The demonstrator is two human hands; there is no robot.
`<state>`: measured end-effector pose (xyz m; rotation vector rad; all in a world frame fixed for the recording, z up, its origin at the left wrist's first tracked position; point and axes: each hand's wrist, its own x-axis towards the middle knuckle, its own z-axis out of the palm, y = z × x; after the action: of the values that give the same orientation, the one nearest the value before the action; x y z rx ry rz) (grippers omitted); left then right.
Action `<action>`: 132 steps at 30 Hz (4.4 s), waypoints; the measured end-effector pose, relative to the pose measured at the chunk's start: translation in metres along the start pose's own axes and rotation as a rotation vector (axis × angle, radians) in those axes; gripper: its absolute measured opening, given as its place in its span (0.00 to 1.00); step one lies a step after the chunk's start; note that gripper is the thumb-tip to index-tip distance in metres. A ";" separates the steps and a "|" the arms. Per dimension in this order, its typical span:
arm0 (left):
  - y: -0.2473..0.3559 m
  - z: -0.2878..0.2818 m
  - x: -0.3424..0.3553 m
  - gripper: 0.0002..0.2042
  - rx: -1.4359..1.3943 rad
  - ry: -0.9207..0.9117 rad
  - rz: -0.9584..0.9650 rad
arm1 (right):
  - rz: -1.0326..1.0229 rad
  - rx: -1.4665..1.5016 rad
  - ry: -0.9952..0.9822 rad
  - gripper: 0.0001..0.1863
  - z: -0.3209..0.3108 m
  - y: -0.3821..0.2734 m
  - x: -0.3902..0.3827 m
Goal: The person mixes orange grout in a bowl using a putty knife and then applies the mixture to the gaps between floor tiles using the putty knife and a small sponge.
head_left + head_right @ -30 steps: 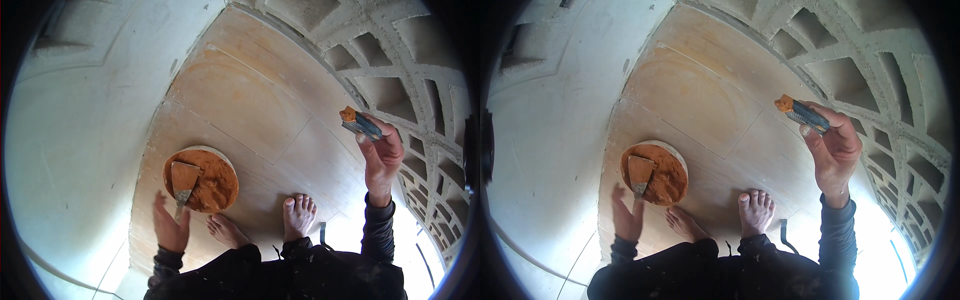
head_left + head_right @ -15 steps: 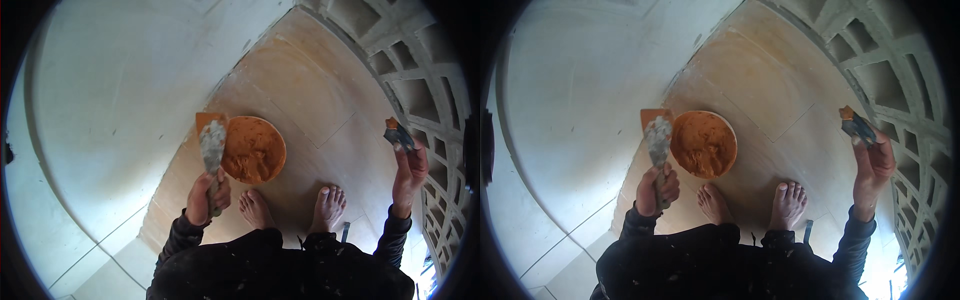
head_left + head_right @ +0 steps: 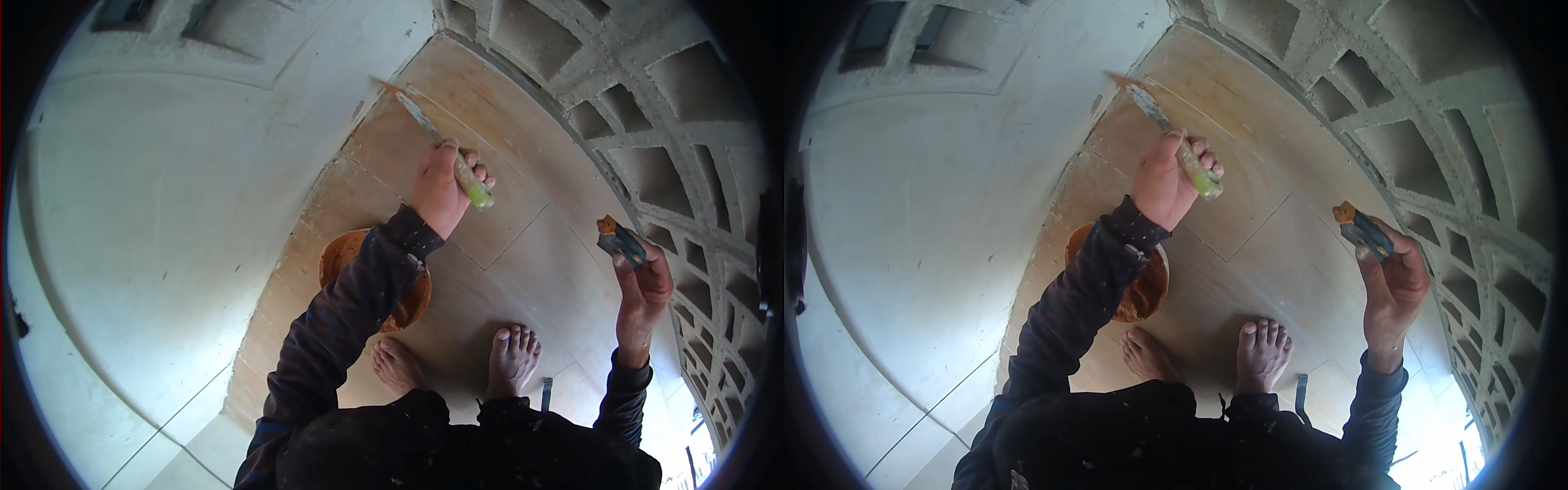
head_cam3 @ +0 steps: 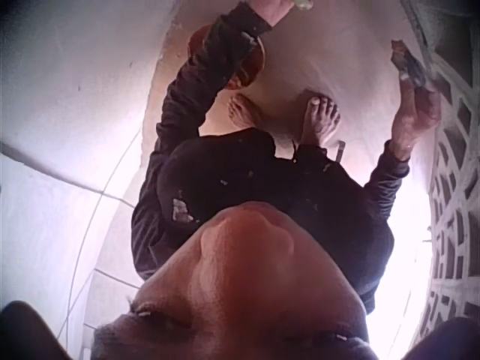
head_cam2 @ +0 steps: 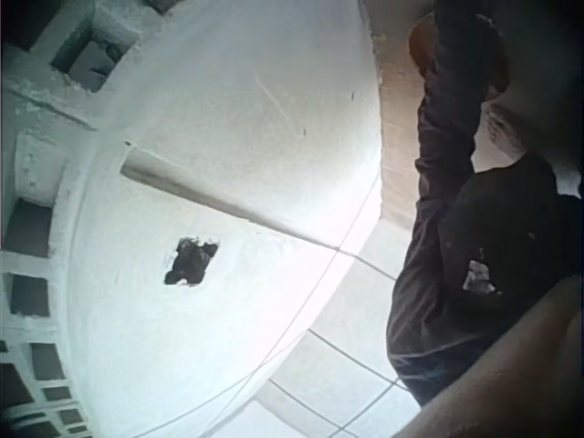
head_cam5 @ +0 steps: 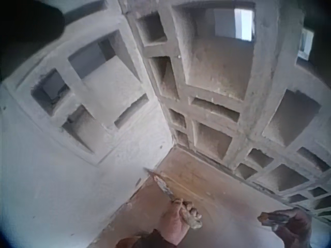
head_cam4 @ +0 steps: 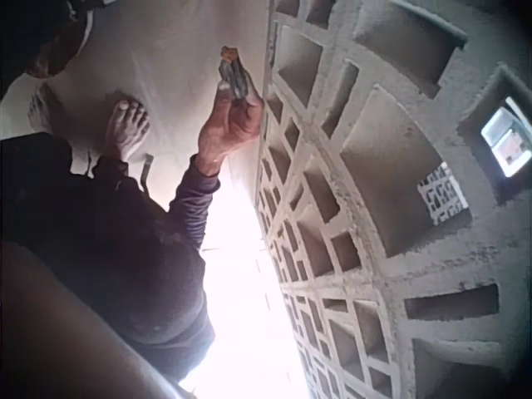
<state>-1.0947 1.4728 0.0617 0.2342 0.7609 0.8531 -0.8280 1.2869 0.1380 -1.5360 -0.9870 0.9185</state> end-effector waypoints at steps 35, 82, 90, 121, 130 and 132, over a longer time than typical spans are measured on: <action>-0.190 0.103 -0.098 0.05 -0.126 0.021 -0.264 | -0.052 0.054 0.127 0.15 -0.028 -0.031 -0.005; 0.019 -0.114 -0.287 0.17 1.629 0.669 0.258 | -0.882 -0.829 -0.764 0.16 0.231 0.004 0.262; 0.017 -0.114 -0.286 0.17 1.611 0.671 0.254 | -0.954 -0.764 -0.592 0.22 0.227 0.018 0.251; 0.023 -0.112 -0.286 0.17 1.564 0.656 0.227 | -0.922 -0.787 -0.597 0.20 0.197 0.034 0.223; 0.021 -0.114 -0.284 0.17 1.563 0.660 0.252 | -0.905 -0.818 -0.639 0.22 0.212 0.008 0.244; 0.022 -0.113 -0.283 0.17 1.552 0.644 0.248 | -0.921 -0.751 -0.627 0.24 0.220 0.008 0.249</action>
<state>-1.3033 1.2627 0.1355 1.4922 1.9344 0.3726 -0.9388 1.5948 0.0789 -1.0907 -2.4246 0.3316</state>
